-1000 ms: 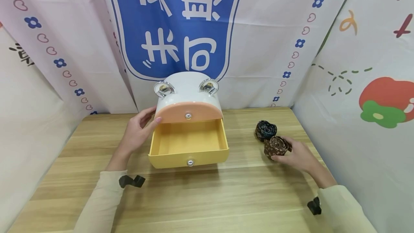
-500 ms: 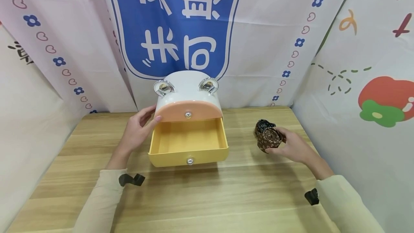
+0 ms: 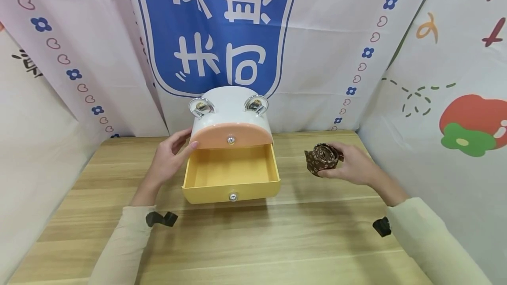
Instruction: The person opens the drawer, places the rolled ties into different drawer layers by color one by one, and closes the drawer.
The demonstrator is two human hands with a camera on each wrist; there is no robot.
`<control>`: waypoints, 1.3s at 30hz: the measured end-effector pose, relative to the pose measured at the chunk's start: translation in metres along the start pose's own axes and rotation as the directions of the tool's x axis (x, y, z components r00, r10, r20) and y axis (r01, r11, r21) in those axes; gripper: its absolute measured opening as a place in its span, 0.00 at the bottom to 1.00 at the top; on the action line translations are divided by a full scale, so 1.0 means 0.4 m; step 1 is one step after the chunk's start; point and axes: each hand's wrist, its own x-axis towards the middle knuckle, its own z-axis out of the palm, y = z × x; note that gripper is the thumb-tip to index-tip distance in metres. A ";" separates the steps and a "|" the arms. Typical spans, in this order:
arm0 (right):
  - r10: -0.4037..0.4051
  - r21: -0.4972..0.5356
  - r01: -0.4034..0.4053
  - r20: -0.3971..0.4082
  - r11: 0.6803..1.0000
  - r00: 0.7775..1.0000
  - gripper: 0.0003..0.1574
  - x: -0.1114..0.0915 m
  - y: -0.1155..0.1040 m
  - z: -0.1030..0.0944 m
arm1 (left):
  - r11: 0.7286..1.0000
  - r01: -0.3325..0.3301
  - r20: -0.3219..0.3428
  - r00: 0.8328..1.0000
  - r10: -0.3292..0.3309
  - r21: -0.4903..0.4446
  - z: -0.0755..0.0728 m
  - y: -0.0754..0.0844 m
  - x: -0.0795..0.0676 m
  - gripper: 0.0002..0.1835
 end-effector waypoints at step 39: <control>-0.204 -0.012 0.207 0.128 0.978 0.971 0.58 0.157 -0.265 -0.055 | 1.000 -0.005 0.004 1.000 0.005 -0.006 -0.004 -0.002 0.000 0.37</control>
